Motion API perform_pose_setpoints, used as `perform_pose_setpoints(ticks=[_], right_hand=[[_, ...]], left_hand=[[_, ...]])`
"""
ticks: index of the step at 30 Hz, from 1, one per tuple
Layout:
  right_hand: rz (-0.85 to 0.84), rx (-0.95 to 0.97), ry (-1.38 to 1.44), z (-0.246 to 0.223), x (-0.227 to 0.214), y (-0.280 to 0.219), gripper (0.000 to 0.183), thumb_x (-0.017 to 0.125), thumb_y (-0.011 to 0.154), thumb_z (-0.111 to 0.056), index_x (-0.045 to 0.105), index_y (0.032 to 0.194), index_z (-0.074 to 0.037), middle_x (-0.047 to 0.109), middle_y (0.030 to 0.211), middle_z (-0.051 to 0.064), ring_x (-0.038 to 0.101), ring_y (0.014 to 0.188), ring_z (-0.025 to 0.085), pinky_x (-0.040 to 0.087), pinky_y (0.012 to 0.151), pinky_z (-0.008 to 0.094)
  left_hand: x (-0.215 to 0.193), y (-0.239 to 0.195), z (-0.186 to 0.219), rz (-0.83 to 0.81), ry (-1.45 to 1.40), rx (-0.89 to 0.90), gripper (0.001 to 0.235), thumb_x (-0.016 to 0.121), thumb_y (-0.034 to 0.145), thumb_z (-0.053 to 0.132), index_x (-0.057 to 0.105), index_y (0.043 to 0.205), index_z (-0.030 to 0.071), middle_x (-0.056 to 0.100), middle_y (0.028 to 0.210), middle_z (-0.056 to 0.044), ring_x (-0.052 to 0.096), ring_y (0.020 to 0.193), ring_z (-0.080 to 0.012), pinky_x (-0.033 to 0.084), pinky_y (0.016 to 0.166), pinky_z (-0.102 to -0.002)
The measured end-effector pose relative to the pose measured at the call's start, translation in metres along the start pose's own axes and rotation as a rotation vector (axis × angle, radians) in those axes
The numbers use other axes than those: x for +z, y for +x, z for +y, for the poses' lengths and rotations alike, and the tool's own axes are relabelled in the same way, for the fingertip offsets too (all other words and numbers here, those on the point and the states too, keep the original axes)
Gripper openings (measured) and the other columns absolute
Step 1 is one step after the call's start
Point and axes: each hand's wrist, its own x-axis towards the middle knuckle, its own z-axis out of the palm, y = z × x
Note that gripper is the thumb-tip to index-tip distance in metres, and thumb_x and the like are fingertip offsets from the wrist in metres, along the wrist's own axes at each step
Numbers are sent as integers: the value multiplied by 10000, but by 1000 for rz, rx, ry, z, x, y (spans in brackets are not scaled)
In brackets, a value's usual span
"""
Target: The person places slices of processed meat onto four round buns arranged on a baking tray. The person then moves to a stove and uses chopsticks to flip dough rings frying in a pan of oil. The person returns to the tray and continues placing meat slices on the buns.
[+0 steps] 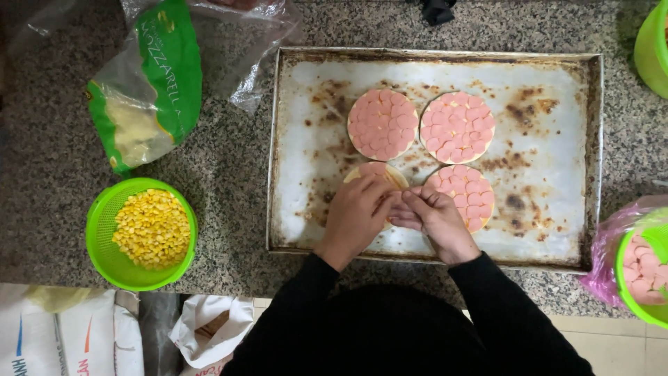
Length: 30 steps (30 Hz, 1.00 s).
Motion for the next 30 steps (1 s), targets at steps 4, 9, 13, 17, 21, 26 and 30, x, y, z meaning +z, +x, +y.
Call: perform_pose_setpoints(ticks=[4, 9, 13, 17, 21, 26, 30], right_hand=[[-2, 43, -1, -13, 14, -12, 246, 674, 1134, -133, 721, 1243, 82, 837, 1127, 298, 856, 1010, 400, 706, 920, 587], [-29, 31, -27, -7, 14, -11, 245, 683, 1130, -137, 738, 1219, 84, 846, 1111, 286, 862, 1000, 408, 710, 915, 598], [-36, 38, -37, -13, 18, -14, 239, 705, 1114, -138, 754, 1185, 84, 848, 1086, 283, 865, 970, 397, 714, 905, 591], [-16, 80, 47, -17, 20, -17, 240, 689, 1122, -158, 721, 1206, 65, 843, 1103, 302, 860, 997, 414, 711, 910, 585], [18, 87, 35, -34, 28, -27, 294, 648, 1144, -166, 713, 1231, 107, 826, 1154, 343, 843, 1059, 427, 682, 969, 601], [52, 88, 76, -31, 23, -23, 267, 653, 1156, -208, 663, 1225, 50, 826, 1177, 318, 847, 1046, 410, 692, 959, 560], [47, 73, 54, -25, 21, -20, 223, 683, 1141, -195, 655, 1237, 4, 829, 1189, 292, 847, 1063, 412, 700, 949, 548]], left_hand=[[-2, -9, -4, 63, 51, 1, 161, 766, 1084, 244, 735, 974, 131, 630, 872, -15, 728, 838, -298, 564, 781, -405], [-1, -16, -15, 53, 89, 10, 140, 785, 1079, 274, 756, 1022, 149, 623, 897, -20, 728, 882, -313, 542, 803, -436], [-7, -17, -10, 68, 171, 110, 93, 745, 1102, 250, 773, 1061, 171, 651, 937, -17, 729, 918, -263, 539, 856, -400], [-8, -17, -4, 102, -27, -33, 115, 769, 1093, 252, 782, 1026, 160, 672, 878, -13, 735, 882, -292, 525, 879, -396], [-11, -22, -31, 170, 14, -192, 172, 784, 1074, 331, 789, 1019, 167, 739, 867, -62, 765, 902, -317, 562, 874, -427], [-23, -20, -65, 155, 128, -418, 332, 743, 1108, 427, 831, 1069, 110, 797, 927, -129, 779, 960, -387, 539, 946, -512], [-15, -12, -67, -18, 110, -387, 337, 701, 1104, 444, 836, 1122, 136, 803, 991, -120, 782, 1031, -383, 537, 1000, -495]])
